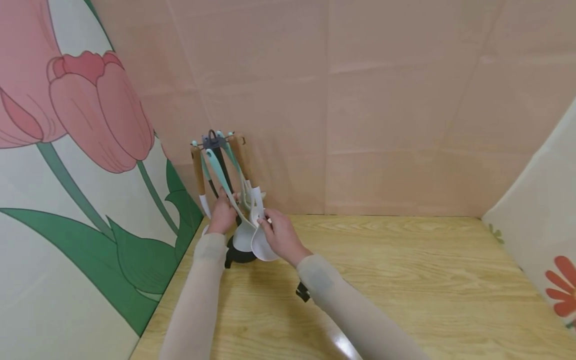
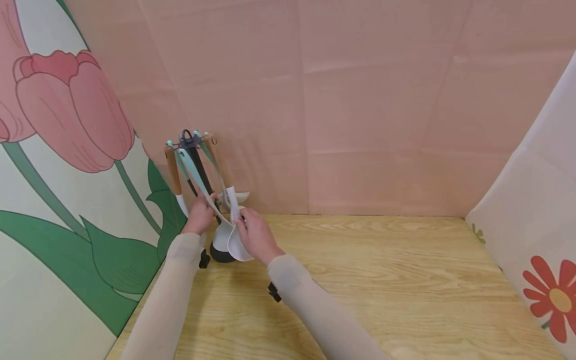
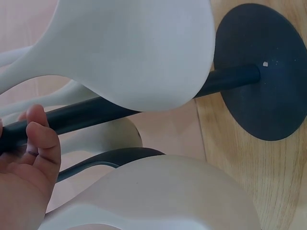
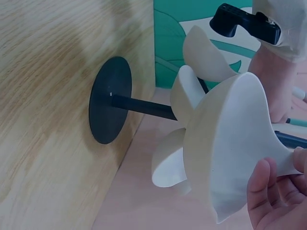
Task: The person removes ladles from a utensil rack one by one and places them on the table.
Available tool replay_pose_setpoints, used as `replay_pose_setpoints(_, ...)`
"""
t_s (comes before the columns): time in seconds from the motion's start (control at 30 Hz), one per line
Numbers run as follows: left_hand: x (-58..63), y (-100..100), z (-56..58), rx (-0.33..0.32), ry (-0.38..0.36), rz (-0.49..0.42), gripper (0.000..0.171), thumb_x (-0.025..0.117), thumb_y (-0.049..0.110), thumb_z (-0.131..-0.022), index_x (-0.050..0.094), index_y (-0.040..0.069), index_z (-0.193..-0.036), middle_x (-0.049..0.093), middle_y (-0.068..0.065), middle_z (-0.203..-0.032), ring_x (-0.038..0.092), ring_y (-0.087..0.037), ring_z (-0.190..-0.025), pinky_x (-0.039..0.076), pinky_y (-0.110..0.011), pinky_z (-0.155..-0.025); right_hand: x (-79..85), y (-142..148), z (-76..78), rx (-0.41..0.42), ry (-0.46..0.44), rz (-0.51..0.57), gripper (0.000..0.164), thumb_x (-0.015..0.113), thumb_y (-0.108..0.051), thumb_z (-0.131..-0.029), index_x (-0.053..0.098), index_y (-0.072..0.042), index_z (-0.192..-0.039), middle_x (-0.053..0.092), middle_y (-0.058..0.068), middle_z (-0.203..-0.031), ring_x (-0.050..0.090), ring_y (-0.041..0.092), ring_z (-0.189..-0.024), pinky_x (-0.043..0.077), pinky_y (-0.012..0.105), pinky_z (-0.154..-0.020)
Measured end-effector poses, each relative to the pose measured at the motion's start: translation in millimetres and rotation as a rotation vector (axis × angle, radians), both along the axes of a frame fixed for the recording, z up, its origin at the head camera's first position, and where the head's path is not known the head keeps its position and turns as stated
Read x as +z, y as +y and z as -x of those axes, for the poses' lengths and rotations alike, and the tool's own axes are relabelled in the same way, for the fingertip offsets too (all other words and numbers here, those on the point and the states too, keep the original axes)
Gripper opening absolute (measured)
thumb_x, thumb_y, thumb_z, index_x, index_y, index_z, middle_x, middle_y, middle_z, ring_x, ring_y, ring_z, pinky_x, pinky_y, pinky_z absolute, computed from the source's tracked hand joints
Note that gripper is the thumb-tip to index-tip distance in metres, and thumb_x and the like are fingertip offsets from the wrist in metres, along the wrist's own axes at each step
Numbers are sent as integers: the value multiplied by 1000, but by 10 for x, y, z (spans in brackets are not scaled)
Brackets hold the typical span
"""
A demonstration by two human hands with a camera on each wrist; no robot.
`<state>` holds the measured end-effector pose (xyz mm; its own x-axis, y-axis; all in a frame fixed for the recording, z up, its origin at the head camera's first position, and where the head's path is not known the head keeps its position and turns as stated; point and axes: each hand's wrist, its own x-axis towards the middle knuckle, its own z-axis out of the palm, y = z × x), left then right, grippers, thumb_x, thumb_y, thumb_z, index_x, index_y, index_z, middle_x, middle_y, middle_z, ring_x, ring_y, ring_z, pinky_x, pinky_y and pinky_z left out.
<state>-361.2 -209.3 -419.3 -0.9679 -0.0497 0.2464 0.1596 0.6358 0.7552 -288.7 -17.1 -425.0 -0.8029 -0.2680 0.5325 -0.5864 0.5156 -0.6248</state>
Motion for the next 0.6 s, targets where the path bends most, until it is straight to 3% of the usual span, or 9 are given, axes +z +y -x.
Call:
replay_pose_setpoints(0.2,8,-16,-4,-9,2,3,33,37,25,-102,35,3,-126,59,-23,-109,56,-30,-76,46,-37,-65,-32,41,-3,-8,-60,13,13,54,-20,-96,59,-8,-95,60,2,-89,52,12,-73,45,26,-65)
replay_pose_setpoints(0.6,6,-6,-6,-20,1,-16,30,37,22,-102,34,4,-125,58,-24,-109,55,-29,-78,45,-37,-65,-152,92,-2,-19,-68,52,10,57,-17,-94,60,-8,-92,61,4,-87,50,10,-68,44,24,-60)
